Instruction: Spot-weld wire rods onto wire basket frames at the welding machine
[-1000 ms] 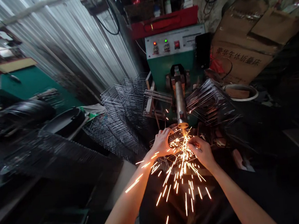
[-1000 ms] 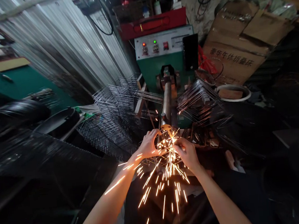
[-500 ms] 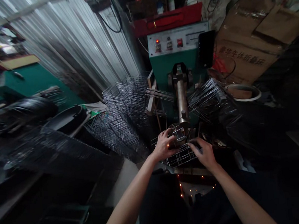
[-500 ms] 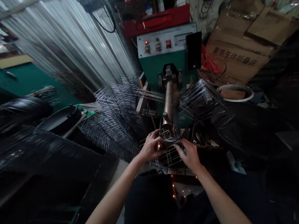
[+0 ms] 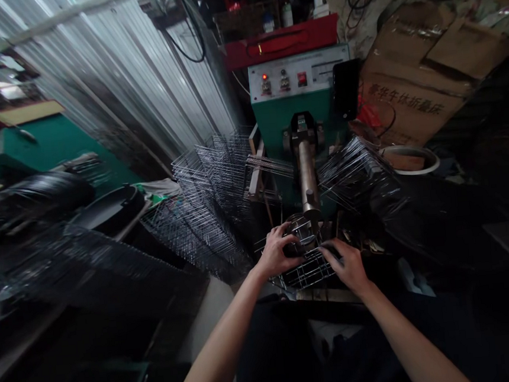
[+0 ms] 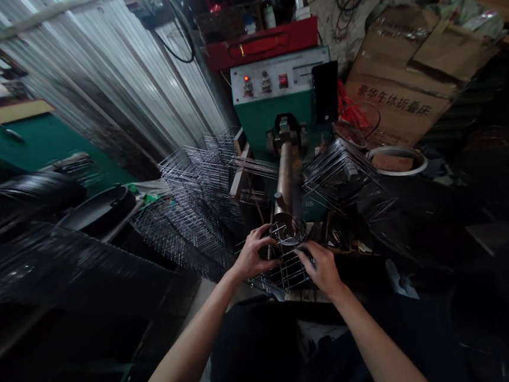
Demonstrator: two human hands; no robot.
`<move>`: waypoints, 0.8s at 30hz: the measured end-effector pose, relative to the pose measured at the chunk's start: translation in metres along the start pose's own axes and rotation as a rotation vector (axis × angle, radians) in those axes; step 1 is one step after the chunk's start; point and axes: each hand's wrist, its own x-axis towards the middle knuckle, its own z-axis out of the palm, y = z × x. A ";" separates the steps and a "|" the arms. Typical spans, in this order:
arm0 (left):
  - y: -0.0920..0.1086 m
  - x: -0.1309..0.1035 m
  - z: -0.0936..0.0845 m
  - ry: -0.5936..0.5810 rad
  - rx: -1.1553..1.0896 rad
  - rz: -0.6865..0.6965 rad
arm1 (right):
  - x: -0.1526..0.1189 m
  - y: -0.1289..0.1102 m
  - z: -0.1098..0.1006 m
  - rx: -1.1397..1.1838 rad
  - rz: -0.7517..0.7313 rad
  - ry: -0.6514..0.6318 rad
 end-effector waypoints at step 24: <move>-0.003 0.009 -0.001 -0.015 -0.009 0.042 | 0.002 -0.003 -0.001 0.034 0.032 0.020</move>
